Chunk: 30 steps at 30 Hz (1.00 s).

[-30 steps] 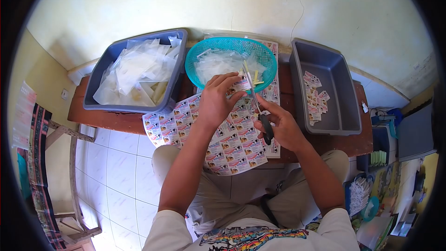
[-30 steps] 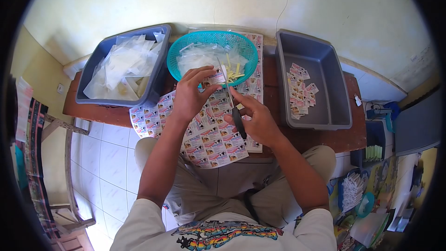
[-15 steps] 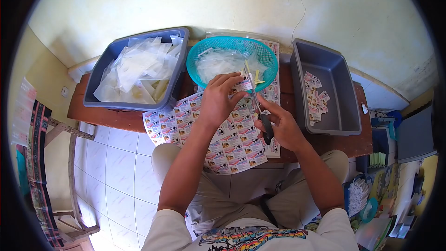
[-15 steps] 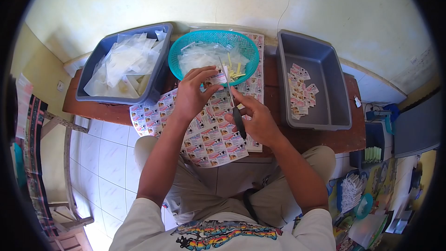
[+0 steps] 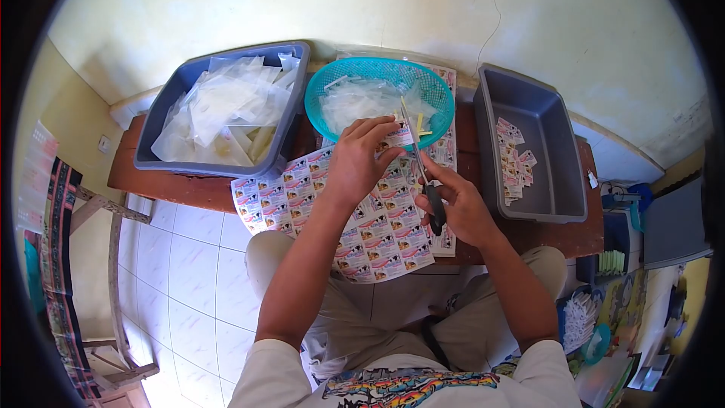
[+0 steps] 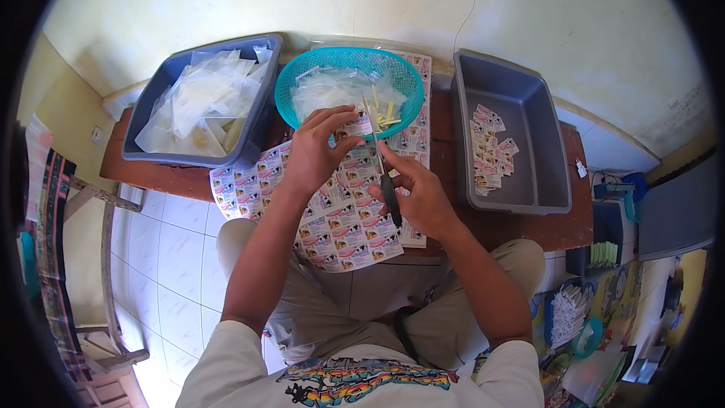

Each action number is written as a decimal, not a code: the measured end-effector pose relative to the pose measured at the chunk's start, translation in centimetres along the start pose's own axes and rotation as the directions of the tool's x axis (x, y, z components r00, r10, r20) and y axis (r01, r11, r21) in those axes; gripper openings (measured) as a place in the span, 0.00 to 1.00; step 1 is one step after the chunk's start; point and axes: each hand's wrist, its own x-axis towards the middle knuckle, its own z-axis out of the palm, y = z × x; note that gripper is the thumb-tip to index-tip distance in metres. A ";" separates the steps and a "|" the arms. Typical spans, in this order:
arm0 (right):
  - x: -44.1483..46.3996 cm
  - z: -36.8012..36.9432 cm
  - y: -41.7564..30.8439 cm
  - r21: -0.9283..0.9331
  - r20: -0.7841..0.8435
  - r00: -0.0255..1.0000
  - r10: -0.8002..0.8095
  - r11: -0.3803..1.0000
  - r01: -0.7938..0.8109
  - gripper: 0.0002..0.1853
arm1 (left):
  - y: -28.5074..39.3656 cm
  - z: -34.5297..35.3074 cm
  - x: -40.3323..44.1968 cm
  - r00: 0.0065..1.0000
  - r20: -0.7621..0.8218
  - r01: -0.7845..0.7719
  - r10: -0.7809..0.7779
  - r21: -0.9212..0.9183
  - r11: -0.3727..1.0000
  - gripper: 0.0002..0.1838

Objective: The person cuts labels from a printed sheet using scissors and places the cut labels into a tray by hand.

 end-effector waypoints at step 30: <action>0.0 0.2 0.4 -0.001 0.000 1.000 -0.008 1.000 0.008 0.42 | -0.4 0.4 -0.1 1.000 -0.010 -0.008 0.008 0.009 1.000 0.24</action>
